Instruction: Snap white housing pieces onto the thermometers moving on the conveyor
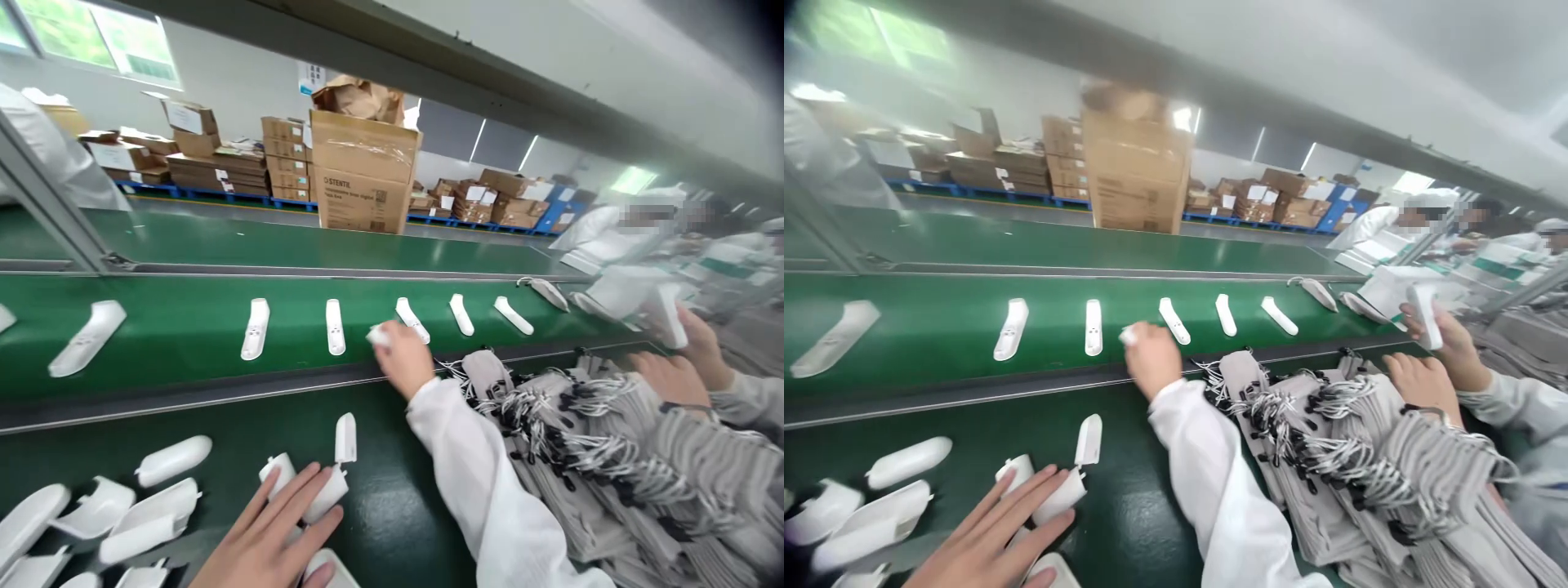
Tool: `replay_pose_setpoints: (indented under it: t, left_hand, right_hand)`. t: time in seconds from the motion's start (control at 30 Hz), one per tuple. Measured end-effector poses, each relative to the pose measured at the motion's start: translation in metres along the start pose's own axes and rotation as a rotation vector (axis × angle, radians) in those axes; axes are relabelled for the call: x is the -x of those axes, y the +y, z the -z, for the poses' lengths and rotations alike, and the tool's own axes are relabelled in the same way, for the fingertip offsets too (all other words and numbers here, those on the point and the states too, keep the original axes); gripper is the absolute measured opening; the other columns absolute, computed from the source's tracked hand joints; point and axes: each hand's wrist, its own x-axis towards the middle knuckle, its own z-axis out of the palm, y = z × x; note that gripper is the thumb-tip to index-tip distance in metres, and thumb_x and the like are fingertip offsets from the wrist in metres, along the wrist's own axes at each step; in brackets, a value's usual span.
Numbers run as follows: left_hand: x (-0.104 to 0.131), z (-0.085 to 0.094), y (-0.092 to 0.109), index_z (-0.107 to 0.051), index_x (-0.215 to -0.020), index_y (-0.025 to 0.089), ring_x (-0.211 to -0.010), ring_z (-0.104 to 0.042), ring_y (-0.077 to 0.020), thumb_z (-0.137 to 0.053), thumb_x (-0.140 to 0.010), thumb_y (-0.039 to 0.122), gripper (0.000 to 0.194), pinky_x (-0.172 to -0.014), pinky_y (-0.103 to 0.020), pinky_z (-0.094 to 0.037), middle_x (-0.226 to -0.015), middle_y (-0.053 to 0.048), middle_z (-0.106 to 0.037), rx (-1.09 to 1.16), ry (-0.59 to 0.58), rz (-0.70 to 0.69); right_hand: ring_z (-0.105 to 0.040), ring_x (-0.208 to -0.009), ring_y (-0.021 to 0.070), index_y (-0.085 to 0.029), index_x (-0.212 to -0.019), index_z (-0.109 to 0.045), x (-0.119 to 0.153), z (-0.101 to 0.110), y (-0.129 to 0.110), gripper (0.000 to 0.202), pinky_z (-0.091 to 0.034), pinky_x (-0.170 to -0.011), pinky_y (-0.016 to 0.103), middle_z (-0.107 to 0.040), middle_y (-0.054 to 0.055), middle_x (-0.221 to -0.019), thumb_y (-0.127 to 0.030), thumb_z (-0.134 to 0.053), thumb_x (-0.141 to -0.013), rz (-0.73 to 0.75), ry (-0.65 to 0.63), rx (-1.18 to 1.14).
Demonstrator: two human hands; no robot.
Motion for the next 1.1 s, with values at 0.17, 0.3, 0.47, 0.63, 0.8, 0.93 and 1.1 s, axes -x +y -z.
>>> replay_pose_setpoints:
  t: [0.17, 0.3, 0.47, 0.63, 0.8, 0.93, 1.1]
  left_hand:
    - [-0.158, -0.002, -0.047, -0.068, -0.115, 0.03, -0.11, -0.063, -0.0198, -0.037, -0.098, 0.043, 0.037, -0.096, -0.033, -0.051, -0.121, 0.0, -0.068, 0.256, -0.069, 0.202]
    - [-0.297, -0.073, -0.105, -0.059, -0.123, 0.022, -0.11, -0.062, -0.0265, -0.04, -0.094, 0.052, 0.046, -0.09, -0.037, -0.051, -0.125, -0.009, -0.062, 0.244, -0.18, 0.492]
    - [-0.38, -0.17, -0.119, -0.055, -0.122, 0.021, -0.11, -0.062, -0.0312, -0.042, -0.091, 0.049, 0.043, -0.09, -0.042, -0.048, -0.124, -0.013, -0.06, 0.211, -0.317, 0.592]
    - [-0.391, -0.194, -0.119, -0.055, -0.115, 0.019, -0.106, -0.063, -0.0288, -0.043, -0.09, 0.044, 0.038, -0.09, -0.039, -0.048, -0.116, -0.011, -0.065, 0.25, -0.215, 0.571]
    - [-0.393, -0.19, -0.129, -0.055, -0.115, 0.018, -0.105, -0.062, -0.0278, -0.043, -0.09, 0.043, 0.037, -0.09, -0.039, -0.047, -0.117, -0.011, -0.064, 0.299, -0.267, 0.573]
    - [-0.393, -0.192, -0.132, -0.054, -0.12, 0.016, -0.107, -0.061, -0.0291, -0.041, -0.091, 0.043, 0.042, -0.093, -0.042, -0.046, -0.122, -0.014, -0.062, 0.315, -0.28, 0.581]
    - [-0.402, -0.167, -0.125, -0.053, -0.133, 0.017, -0.116, -0.057, -0.0307, -0.05, -0.087, 0.046, 0.054, -0.095, -0.041, -0.045, -0.134, -0.014, -0.057, 0.304, -0.441, 0.493]
  right_hand:
    - [-0.064, -0.099, 0.0255, -0.012, -0.116, -0.059, -0.038, -0.001, 0.115, 0.024, -0.045, -0.08, 0.03, -0.07, 0.013, -0.105, -0.021, -0.052, -0.095, -0.309, 0.02, 0.091]
    - [-0.065, -0.099, 0.025, -0.017, -0.118, -0.062, -0.032, -0.022, 0.126, 0.027, -0.045, -0.078, 0.029, -0.072, 0.01, -0.107, -0.024, -0.058, -0.093, -0.281, -0.011, 0.093]
    - [-0.065, -0.1, 0.0236, -0.019, -0.126, -0.06, -0.012, -0.034, 0.135, 0.038, -0.046, -0.082, 0.029, -0.069, 0.009, -0.118, -0.014, -0.058, -0.088, -0.283, 0.037, 0.068]
    - [-0.067, -0.094, 0.0239, -0.02, -0.13, -0.058, -0.016, -0.03, 0.14, 0.043, -0.048, -0.084, 0.032, -0.072, 0.008, -0.111, -0.033, -0.06, -0.09, -0.372, 0.101, -0.064]
    - [-0.067, -0.091, 0.0236, -0.02, -0.126, -0.064, -0.025, -0.032, 0.136, 0.038, -0.048, -0.086, 0.032, -0.073, 0.009, -0.104, -0.032, -0.058, -0.09, -0.478, 0.106, -0.042]
    - [-0.066, -0.097, 0.0233, -0.021, -0.13, -0.063, -0.024, -0.035, 0.139, 0.041, -0.047, -0.088, 0.031, -0.072, 0.009, -0.108, -0.033, -0.061, -0.09, -0.364, 0.051, 0.011]
    - [-0.065, -0.1, 0.0272, -0.022, -0.133, -0.062, -0.035, -0.026, 0.146, 0.042, -0.047, -0.087, 0.033, -0.075, 0.012, -0.1, -0.037, -0.059, -0.093, -0.31, -0.096, 0.127]
